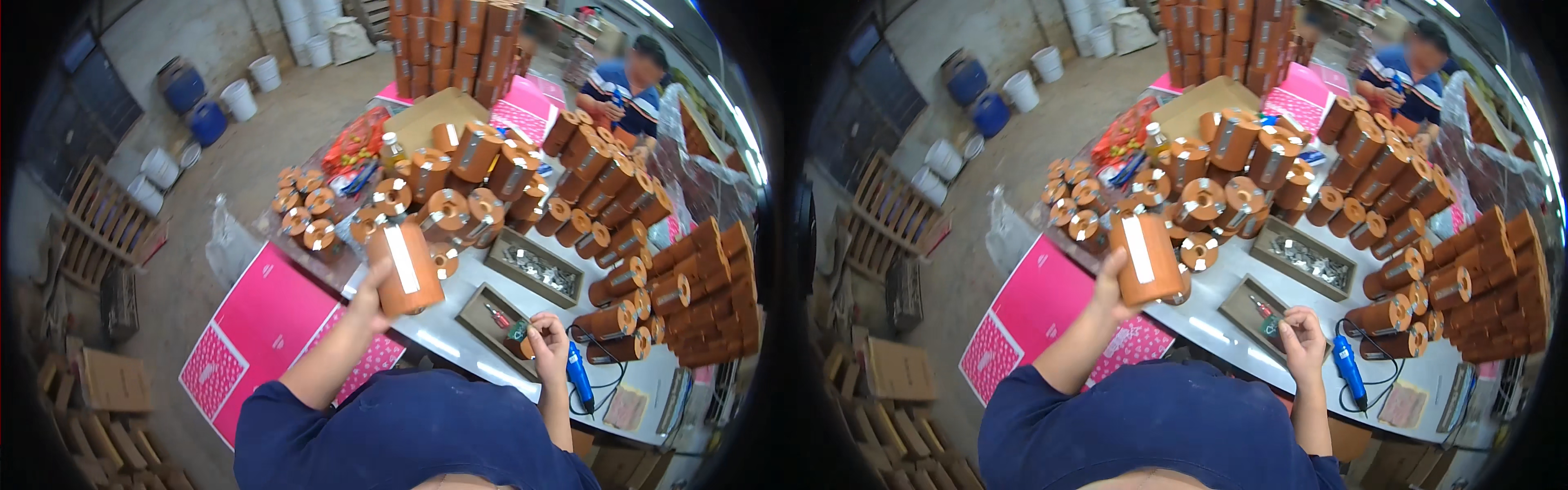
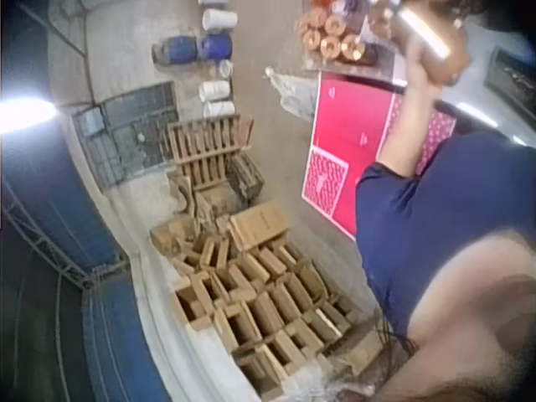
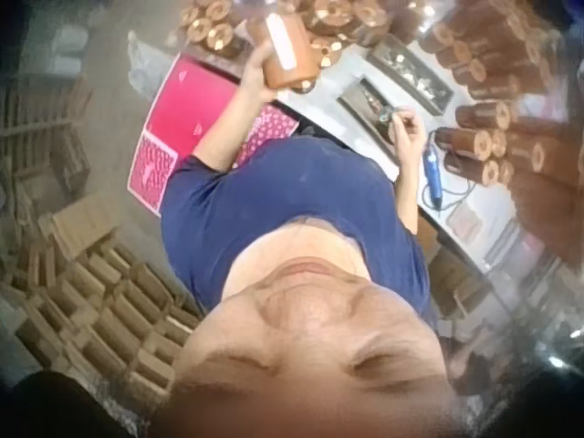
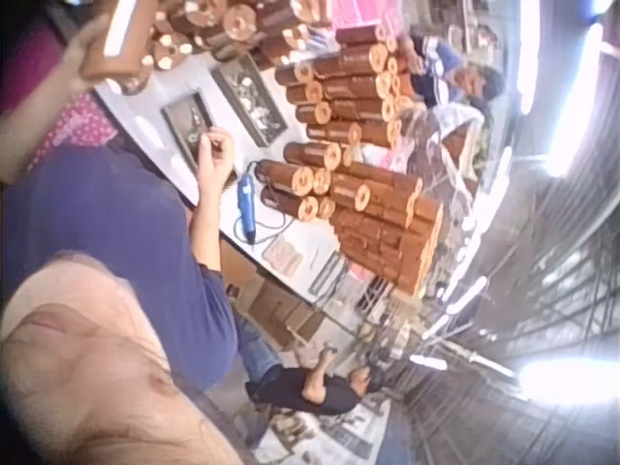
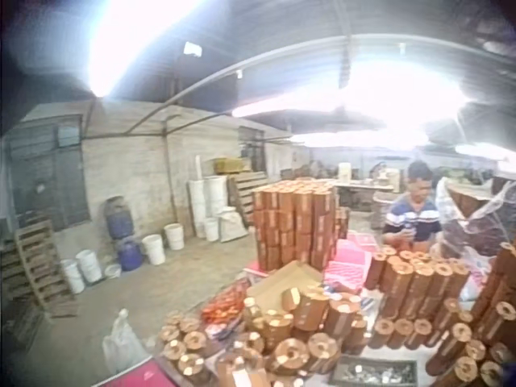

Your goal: Applying labels and stickers to wood cylinders for furniture assembly.

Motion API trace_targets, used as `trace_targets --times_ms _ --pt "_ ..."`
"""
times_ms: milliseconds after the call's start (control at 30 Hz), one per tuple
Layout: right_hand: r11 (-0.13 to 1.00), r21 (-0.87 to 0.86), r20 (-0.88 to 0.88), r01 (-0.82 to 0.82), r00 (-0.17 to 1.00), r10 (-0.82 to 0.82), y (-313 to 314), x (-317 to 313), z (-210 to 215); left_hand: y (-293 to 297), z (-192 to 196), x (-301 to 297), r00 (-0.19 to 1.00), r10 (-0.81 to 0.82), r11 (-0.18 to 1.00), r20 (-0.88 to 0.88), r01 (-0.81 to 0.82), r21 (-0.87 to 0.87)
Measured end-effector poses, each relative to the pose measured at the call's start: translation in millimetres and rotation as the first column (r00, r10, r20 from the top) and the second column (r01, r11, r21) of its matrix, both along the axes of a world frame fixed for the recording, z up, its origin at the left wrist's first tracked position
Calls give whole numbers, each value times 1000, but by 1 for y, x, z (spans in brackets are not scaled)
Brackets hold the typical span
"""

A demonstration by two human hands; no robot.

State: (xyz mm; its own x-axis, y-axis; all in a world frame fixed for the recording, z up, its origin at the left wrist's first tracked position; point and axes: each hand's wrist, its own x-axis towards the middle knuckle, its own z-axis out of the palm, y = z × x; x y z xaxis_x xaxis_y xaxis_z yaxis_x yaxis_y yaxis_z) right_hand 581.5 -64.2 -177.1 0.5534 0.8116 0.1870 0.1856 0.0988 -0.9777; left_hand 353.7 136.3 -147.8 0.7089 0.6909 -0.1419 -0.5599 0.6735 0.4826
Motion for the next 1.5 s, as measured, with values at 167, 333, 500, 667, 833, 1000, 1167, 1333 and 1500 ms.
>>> trace_targets --times_ms 167,333,500,667,833,1000,1167,1333,1500 --pt "972 -41 -211 -233 952 220 41 -22 10 -50 -33 -45 989 -38 966 143 73 -248" --pt "865 -68 -352 -497 823 445 86 -55 52 -59 -44 -52 944 -8 974 330 82 -211" --pt "673 -36 -333 -739 643 689 118 -88 80 -55 -45 -47 997 25 996 68 -19 -89" --pt "659 -254 -216 -708 706 675 133 -103 73 -54 -51 -43 950 228 947 -212 -167 274" --pt "744 -303 61 -596 767 639 135 -105 59 -55 -47 -41 949 236 927 -209 -156 341" --pt "804 -266 30 -532 829 558 131 -110 58 -52 -47 -35 937 262 903 -229 -155 401" --pt "811 -284 30 -511 841 540 129 -110 62 -50 -47 -35 942 251 911 -222 -153 383" --pt "821 -271 45 -503 845 533 125 -110 69 -51 -40 -36 947 254 912 -196 -167 375" --pt "849 -248 81 -467 863 499 119 -108 68 -58 -29 -29 957 237 932 -170 -174 318"
